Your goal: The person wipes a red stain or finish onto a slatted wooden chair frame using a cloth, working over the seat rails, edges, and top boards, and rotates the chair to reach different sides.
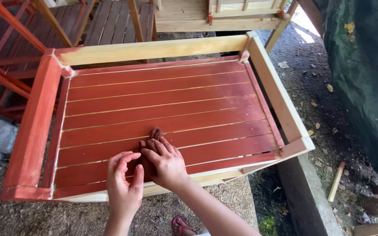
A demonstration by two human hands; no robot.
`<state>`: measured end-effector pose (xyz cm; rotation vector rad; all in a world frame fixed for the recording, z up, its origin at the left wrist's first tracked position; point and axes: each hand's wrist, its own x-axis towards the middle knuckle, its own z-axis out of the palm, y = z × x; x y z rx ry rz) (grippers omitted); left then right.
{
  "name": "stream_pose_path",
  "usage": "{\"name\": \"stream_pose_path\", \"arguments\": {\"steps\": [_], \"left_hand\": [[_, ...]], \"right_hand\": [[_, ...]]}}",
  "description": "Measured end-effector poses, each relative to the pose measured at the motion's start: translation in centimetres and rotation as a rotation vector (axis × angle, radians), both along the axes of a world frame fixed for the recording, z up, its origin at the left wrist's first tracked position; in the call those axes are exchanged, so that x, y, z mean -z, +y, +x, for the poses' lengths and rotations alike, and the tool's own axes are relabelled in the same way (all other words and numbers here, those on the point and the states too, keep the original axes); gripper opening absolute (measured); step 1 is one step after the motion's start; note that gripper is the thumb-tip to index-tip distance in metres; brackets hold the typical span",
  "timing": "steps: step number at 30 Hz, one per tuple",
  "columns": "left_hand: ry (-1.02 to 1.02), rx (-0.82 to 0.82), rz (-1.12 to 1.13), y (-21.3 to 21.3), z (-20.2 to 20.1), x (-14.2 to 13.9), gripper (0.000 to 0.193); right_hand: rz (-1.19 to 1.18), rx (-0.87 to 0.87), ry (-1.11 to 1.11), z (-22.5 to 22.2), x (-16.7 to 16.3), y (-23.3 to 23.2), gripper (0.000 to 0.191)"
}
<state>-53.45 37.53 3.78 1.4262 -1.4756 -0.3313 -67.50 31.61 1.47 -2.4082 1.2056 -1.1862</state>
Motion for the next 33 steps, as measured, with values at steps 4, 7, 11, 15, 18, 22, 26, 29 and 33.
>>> {"name": "stream_pose_path", "arguments": {"steps": [4, 7, 11, 15, 18, 22, 26, 29, 33], "left_hand": [[-0.002, 0.070, -0.016, -1.5, -4.5, -0.1, 0.022], [0.071, 0.131, 0.042, -1.9, -8.7, 0.3, 0.021], [0.130, 0.140, 0.244, -2.1, -14.5, 0.6, 0.020], [-0.124, 0.175, 0.062, -2.2, -20.4, 0.7, 0.017], [-0.004, 0.280, 0.136, -2.9, -24.6, 0.8, 0.026], [-0.189, 0.276, 0.270, -4.2, -30.0, 0.8, 0.043], [-0.480, 0.366, 0.337, -5.9, -35.4, 0.4, 0.067], [-0.656, 0.412, 0.385, -7.7, -39.1, 0.0, 0.107], [-0.788, 0.457, 0.404, -9.3, -40.3, 0.0, 0.114]], "right_hand": [[0.005, -0.022, -0.036, -7.9, 1.1, -0.1, 0.056], [0.039, 0.282, 0.032, -17.5, 2.4, -0.5, 0.050], [0.082, 0.609, 0.036, -27.0, 3.5, -1.1, 0.054], [0.231, 0.680, 0.003, -29.3, 3.1, -1.4, 0.068], [0.230, 0.530, 0.040, -31.0, 0.9, -0.4, 0.080], [0.326, 0.142, -0.147, -36.7, -3.0, 1.4, 0.064], [0.487, 0.326, -0.608, -41.7, -5.0, -0.1, 0.030], [0.386, 0.510, -0.591, -43.4, -4.5, -3.0, 0.034], [0.427, 0.512, -0.571, -42.5, -2.1, -5.7, 0.040]]}}
